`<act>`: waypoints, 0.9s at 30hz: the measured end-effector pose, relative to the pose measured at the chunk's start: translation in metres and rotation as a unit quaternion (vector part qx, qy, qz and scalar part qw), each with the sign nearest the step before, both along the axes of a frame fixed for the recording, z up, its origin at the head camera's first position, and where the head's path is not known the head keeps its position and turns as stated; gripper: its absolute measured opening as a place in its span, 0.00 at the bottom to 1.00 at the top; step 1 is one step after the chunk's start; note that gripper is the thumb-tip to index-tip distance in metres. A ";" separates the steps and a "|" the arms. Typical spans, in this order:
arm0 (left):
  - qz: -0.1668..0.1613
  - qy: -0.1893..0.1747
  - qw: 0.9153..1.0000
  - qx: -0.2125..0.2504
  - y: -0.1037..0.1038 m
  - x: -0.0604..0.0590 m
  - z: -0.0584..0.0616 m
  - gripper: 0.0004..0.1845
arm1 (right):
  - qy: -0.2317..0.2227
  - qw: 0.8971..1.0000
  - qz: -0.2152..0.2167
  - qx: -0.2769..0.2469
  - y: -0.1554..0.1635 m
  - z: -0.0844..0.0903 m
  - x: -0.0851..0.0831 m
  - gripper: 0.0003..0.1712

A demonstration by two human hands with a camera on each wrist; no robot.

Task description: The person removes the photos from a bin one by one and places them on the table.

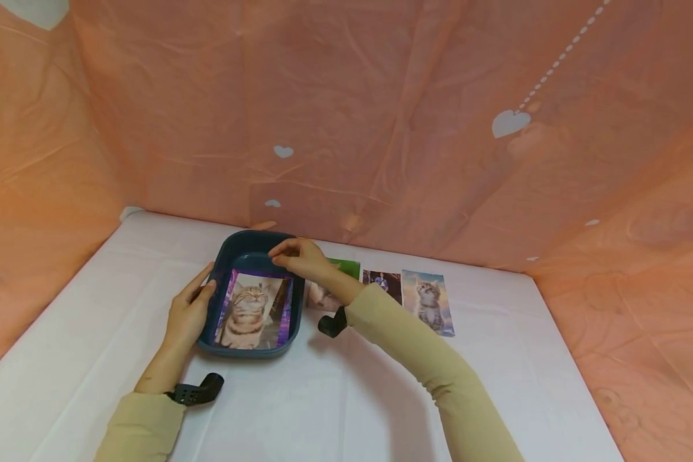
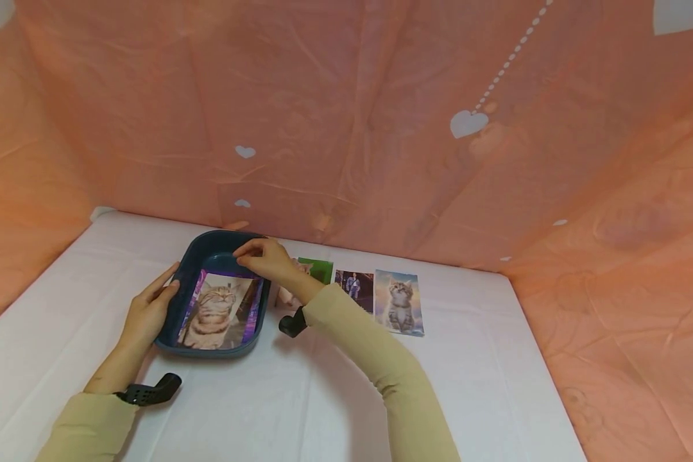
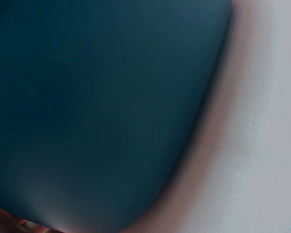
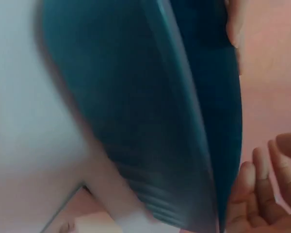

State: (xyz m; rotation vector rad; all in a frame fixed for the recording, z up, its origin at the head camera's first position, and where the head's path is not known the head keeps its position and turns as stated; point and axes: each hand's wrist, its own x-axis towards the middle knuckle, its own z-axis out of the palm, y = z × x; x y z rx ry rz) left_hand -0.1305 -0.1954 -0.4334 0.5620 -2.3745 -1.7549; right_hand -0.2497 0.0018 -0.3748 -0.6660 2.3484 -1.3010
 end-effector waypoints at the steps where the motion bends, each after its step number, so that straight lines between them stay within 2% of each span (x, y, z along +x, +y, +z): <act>1: 0.000 -0.001 1.000 0.000 0.000 0.000 0.000 0.25 | -0.010 1.000 -0.006 0.009 -0.002 -0.001 0.000 0.14; 4: -0.001 -0.003 1.000 -0.001 0.000 0.000 -0.001 0.25 | -0.040 0.999 -0.018 0.030 -0.009 -0.004 0.001 0.14; 10: 0.000 -0.005 1.000 -0.001 -0.001 0.001 -0.001 0.25 | -0.087 0.995 -0.012 0.048 -0.020 -0.005 0.000 0.16; 17: 0.001 -0.008 1.000 0.002 -0.002 0.001 -0.001 0.25 | -0.166 0.984 -0.013 0.057 -0.028 -0.006 -0.002 0.18; 22: 0.003 -0.009 1.000 0.004 -0.001 0.001 0.000 0.25 | -0.158 0.984 -0.021 0.079 -0.032 -0.009 0.002 0.20; 27: 0.000 -0.006 1.000 0.010 0.000 -0.001 0.001 0.25 | -0.144 0.986 -0.044 0.070 -0.032 -0.014 0.005 0.20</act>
